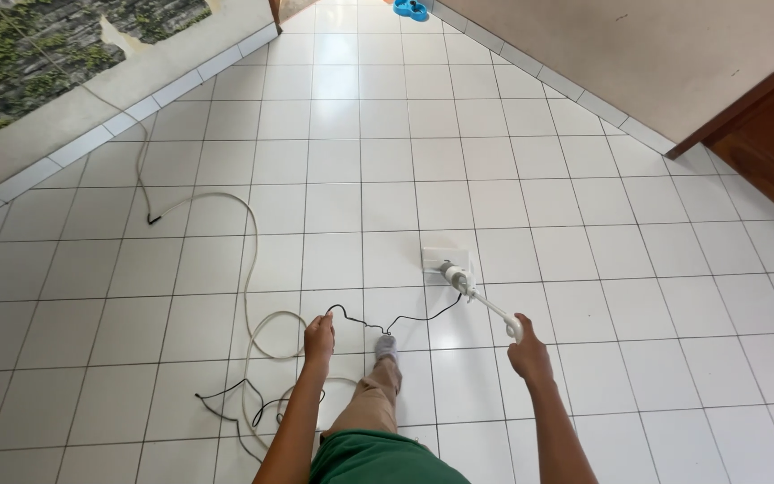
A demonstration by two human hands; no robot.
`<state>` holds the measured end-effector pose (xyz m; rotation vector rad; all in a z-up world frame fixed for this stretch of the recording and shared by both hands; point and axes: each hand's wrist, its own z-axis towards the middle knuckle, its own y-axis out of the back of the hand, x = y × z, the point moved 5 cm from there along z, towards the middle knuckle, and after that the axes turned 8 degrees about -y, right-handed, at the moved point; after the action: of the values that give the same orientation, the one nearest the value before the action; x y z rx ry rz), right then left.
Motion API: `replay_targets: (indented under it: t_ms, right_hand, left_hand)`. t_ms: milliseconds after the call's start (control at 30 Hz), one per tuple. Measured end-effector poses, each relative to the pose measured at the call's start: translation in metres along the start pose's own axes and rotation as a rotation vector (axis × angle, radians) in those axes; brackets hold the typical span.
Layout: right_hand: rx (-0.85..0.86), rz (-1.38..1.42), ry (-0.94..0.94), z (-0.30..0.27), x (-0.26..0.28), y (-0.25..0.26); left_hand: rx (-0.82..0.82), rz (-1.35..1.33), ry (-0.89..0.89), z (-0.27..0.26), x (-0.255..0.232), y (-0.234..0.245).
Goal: Vacuuming a tiled floor while managing the power cord.
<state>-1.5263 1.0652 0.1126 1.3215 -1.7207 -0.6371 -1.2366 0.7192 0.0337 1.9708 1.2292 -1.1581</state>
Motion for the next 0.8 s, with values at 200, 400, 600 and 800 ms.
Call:
replay_targets:
  t_ms: [200, 400, 600, 800]
  right_hand:
    - [-0.018, -0.035, 0.012, 0.076, 0.051, 0.038]
    - [0.030, -0.026, -0.075, 0.121, 0.133, 0.057]
    - [0.006, 0.031, -0.039, 0.186, 0.147, 0.004]
    - [0.047, 0.056, -0.086, 0.168, 0.166, 0.020]
  left_hand:
    - [0.001, -0.014, 0.029, 0.083, -0.036, -0.044]
    - [0.024, -0.023, 0.014, 0.141, -0.079, -0.079]
    - [0.005, 0.008, 0.043, 0.177, -0.104, -0.094]
    - [-0.005, 0.051, 0.029, 0.200, -0.130, -0.107]
